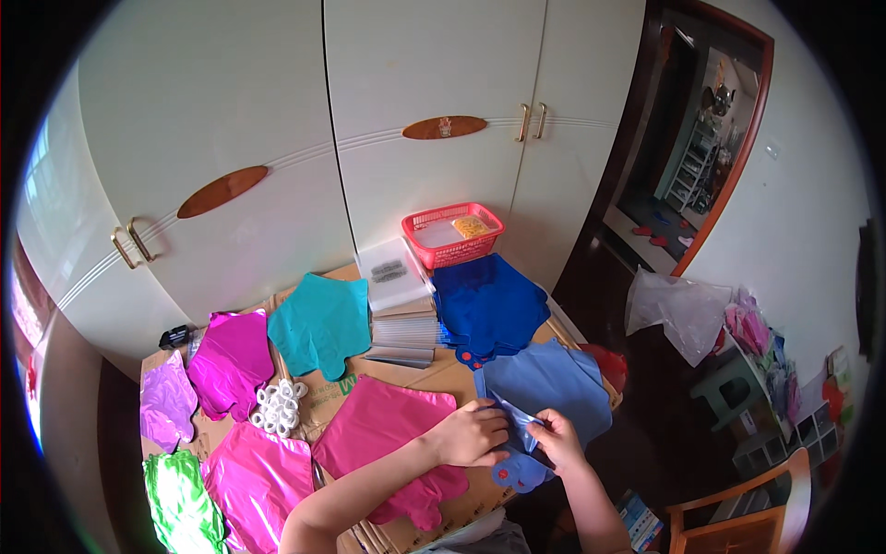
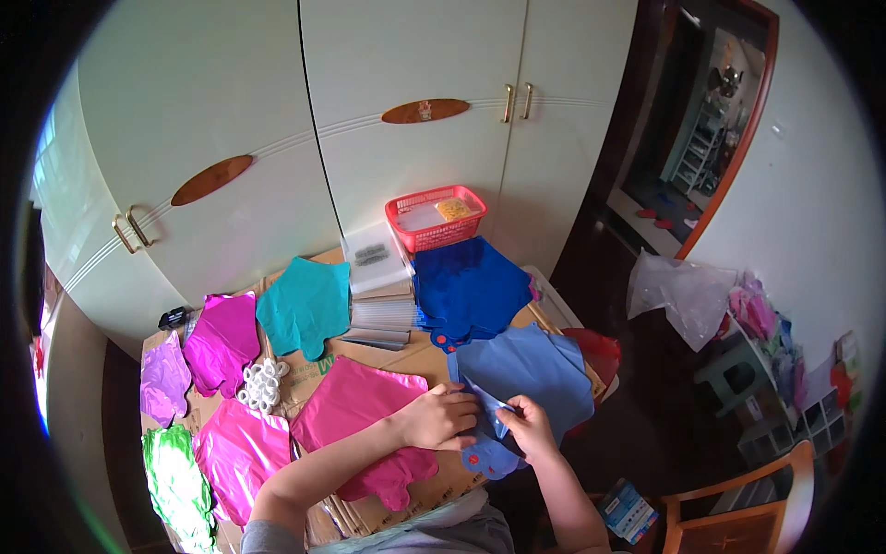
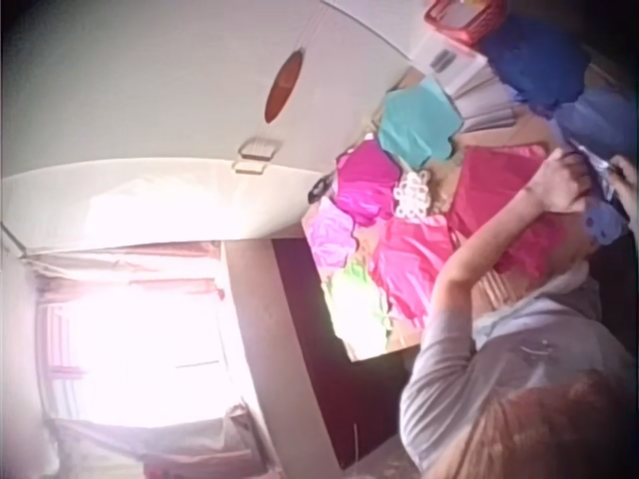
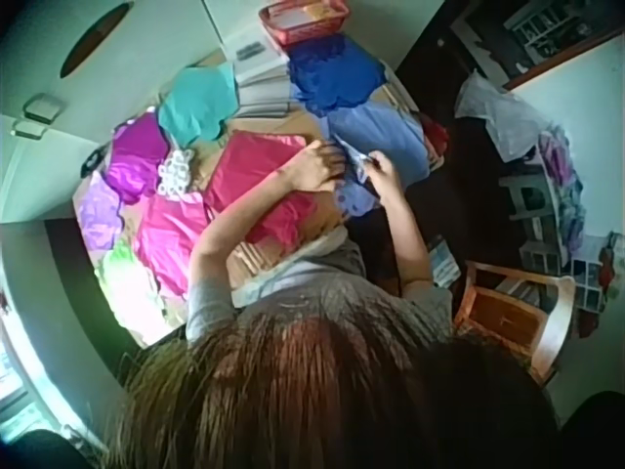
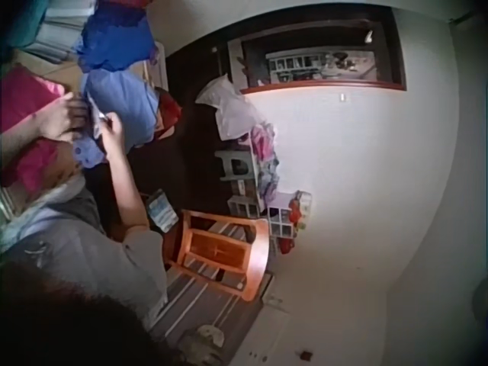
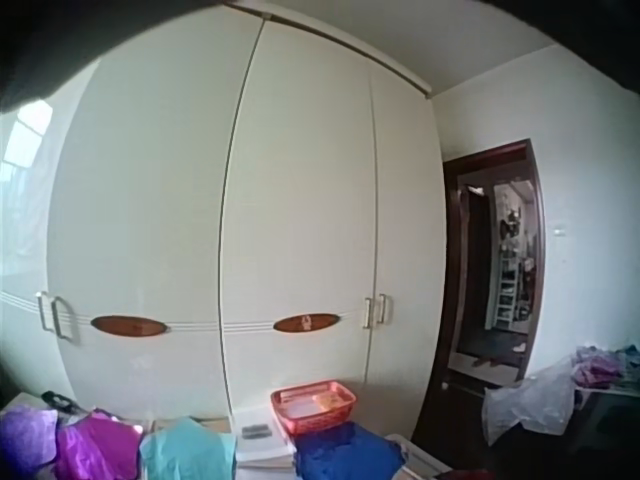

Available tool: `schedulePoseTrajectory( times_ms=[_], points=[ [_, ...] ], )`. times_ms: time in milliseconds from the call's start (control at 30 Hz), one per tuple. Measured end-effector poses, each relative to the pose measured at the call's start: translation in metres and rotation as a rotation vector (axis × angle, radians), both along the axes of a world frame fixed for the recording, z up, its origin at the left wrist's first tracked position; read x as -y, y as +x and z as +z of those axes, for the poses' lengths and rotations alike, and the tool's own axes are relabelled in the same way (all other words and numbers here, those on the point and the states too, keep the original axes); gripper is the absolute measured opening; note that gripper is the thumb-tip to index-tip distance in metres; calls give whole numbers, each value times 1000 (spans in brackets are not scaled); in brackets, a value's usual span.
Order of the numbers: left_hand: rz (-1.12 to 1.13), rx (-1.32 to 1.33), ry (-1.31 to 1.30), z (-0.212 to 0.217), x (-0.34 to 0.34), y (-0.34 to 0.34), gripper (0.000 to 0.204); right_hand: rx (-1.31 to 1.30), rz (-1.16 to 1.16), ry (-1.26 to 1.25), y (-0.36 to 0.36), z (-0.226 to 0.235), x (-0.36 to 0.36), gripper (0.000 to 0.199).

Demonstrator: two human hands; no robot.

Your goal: The recorder is folding colorful plastic sheets and placing them into clear plastic sleeves with cardboard inserts.

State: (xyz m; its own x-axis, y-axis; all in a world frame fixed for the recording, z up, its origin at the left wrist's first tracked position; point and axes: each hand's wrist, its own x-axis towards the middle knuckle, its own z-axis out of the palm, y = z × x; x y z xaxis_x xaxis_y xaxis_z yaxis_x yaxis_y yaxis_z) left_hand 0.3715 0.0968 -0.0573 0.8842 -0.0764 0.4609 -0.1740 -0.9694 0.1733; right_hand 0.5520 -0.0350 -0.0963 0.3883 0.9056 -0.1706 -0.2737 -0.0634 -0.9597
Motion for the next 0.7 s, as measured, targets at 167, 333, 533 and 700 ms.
schedulePoseTrajectory(
  times_ms=[167, 333, 533, 700],
  points=[
    [326, -297, -15, -7, -12, 17, 46, -43, -20, -51, 15, -7, 4, 8],
    [421, -410, 82, -7, -24, 23, 82, -247, -256, -2, 40, 9, 15, 13],
    [396, -625, 94, 19, -20, 28, 83, 176, -300, -60, 69, 43, 46, 17],
    [404, -519, 110, 8, -21, 24, 72, 1105, 70, 44, -14, 61, 32, 47]
  ],
)
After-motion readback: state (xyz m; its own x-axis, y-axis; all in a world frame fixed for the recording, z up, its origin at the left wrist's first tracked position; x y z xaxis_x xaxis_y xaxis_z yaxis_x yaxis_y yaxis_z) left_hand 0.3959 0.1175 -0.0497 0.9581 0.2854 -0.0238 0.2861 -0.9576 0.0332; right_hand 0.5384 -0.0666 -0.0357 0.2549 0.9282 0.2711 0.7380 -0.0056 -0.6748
